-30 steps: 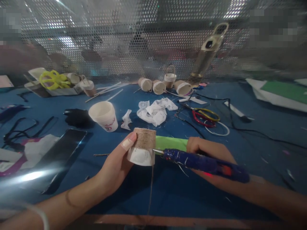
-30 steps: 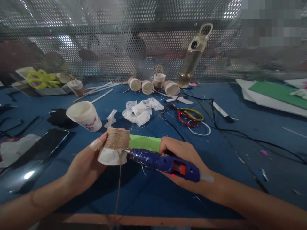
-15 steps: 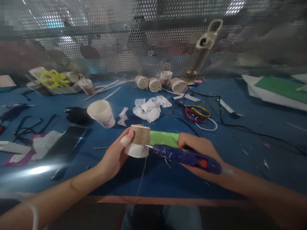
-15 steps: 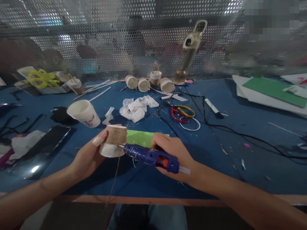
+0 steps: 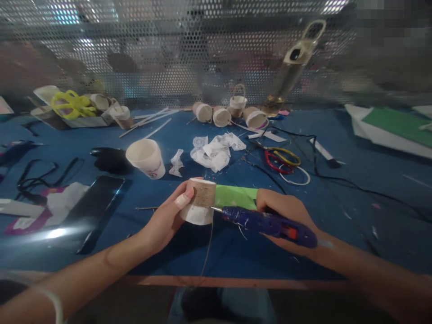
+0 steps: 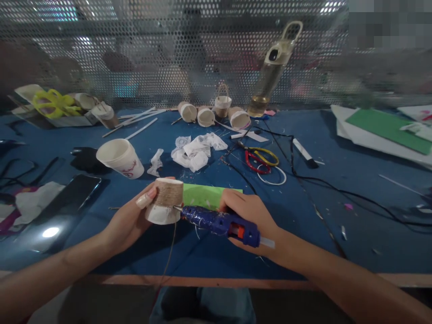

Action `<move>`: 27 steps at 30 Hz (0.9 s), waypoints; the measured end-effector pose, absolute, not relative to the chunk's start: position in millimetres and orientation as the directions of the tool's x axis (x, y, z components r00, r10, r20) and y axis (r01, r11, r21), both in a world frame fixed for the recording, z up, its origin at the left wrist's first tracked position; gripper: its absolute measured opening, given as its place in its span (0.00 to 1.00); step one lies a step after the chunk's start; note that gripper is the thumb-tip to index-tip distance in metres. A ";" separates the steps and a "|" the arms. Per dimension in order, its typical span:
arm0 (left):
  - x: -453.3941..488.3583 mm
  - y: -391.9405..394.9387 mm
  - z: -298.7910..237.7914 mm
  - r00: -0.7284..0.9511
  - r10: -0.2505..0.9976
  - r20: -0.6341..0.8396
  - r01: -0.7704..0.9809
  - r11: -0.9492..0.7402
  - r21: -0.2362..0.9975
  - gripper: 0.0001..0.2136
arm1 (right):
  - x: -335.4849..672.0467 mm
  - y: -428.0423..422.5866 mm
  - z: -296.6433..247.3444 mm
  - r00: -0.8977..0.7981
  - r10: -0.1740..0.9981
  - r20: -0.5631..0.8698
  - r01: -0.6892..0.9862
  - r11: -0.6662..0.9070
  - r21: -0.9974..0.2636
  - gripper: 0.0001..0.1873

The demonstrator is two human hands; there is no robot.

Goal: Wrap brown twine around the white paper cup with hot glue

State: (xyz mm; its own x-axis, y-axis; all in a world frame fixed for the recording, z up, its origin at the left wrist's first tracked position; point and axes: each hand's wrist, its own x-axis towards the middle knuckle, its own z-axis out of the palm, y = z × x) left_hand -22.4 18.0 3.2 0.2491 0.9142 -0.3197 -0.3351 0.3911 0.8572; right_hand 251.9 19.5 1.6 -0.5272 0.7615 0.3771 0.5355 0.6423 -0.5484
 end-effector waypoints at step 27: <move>-20.5 20.5 1.3 0.309 0.903 -0.299 -0.366 0.403 0.838 0.19 | 262.8 17.5 1.2 -0.522 0.772 0.363 0.565 0.631 -0.531 0.10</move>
State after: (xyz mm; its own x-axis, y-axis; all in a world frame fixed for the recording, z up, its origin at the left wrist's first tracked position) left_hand -20.5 20.5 1.3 0.3091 0.9028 -0.2991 -0.3665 0.4033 0.8385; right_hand 262.8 17.5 1.2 -0.5217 0.7721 0.3630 0.5647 0.6314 -0.5314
